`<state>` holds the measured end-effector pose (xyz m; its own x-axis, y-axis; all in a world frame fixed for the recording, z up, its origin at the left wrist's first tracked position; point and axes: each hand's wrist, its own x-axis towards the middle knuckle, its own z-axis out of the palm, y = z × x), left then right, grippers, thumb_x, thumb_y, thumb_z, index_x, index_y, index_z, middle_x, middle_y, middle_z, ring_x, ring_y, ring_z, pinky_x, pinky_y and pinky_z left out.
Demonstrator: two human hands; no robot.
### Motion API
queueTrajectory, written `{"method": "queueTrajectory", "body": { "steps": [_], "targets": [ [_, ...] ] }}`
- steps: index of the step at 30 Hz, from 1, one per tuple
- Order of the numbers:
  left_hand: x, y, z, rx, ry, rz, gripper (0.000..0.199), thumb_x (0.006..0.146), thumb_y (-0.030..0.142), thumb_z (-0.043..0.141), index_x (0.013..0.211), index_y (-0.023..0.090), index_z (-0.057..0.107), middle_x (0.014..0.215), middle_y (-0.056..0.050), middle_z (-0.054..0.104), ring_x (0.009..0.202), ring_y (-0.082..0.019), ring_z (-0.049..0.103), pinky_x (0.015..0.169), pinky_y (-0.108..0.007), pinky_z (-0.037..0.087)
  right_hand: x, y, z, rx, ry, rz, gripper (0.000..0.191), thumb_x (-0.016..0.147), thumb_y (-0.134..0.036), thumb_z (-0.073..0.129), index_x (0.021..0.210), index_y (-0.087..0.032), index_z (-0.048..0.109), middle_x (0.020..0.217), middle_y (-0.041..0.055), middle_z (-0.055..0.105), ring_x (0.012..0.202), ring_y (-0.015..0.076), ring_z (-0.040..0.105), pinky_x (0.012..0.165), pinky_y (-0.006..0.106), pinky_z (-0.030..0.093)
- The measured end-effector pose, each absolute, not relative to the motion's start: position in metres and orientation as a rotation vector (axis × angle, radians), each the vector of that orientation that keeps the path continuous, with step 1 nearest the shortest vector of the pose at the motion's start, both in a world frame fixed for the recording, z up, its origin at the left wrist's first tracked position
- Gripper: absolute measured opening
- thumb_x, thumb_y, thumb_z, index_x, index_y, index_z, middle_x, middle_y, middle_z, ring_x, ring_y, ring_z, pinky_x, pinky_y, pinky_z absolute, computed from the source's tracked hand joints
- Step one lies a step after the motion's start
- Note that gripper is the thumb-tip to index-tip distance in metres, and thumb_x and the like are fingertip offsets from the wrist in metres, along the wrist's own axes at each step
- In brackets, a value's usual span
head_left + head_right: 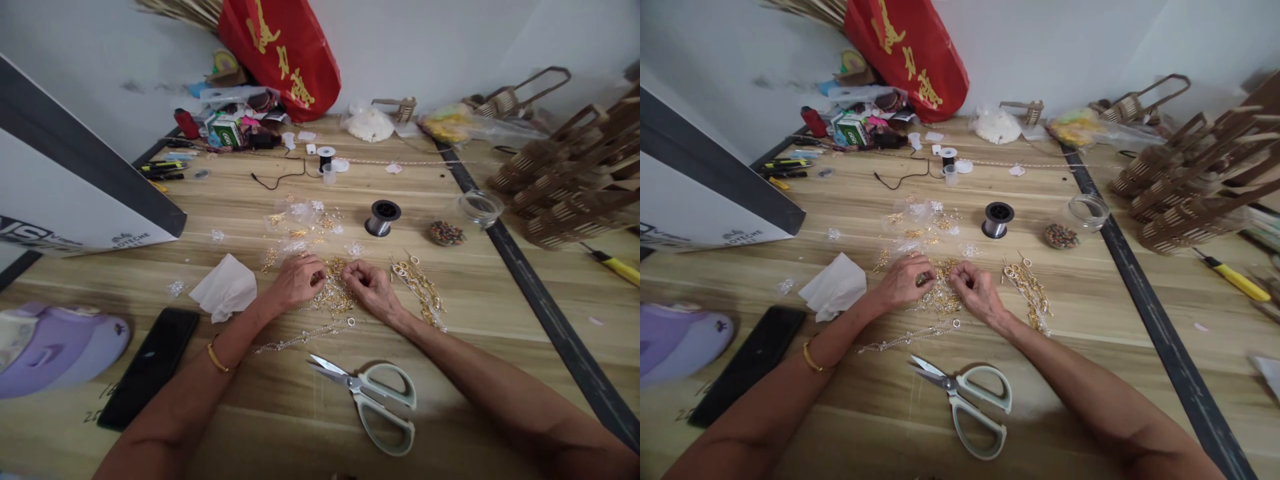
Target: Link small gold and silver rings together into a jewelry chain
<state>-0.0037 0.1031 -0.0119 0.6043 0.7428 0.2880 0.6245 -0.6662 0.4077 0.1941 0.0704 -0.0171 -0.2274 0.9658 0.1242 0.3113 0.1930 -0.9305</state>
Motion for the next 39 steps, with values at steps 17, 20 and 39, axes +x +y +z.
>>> {"method": "queueTrajectory", "body": {
  "steps": [17,20,39],
  "targets": [
    [-0.002,0.099,-0.002,2.077,1.081,0.918,0.006,0.075,0.019,0.062,0.071,0.016,0.065,0.072,-0.004,0.066,0.069,-0.015,0.059,0.07,-0.028,0.046,0.192,0.067,-0.019,-1.193,-1.734,0.97,0.02,0.086,-0.035,0.049,0.081,-0.017,0.056,0.052,-0.0048,0.045,0.047,0.0094,0.04,0.047,0.022,0.032],
    [0.001,0.096,0.001,1.782,1.05,0.911,0.012,0.075,0.025,0.064,0.073,0.014,0.065,0.072,-0.004,0.067,0.068,-0.014,0.059,0.065,-0.025,0.047,0.192,0.063,-0.021,-1.16,-1.765,0.878,0.019,0.088,-0.035,0.048,0.084,-0.018,0.056,0.054,-0.0034,0.048,0.048,0.0102,0.042,0.047,0.022,0.033],
    [0.003,0.099,-0.005,1.477,1.058,0.912,0.017,0.067,0.028,0.071,0.071,0.013,0.066,0.067,-0.002,0.065,0.064,-0.012,0.057,0.062,-0.022,0.045,0.194,0.06,-0.018,-1.051,-1.951,0.792,0.014,0.091,-0.028,0.044,0.087,-0.019,0.053,0.059,-0.0032,0.051,0.047,0.0087,0.042,0.048,0.02,0.034]
  ]
}}
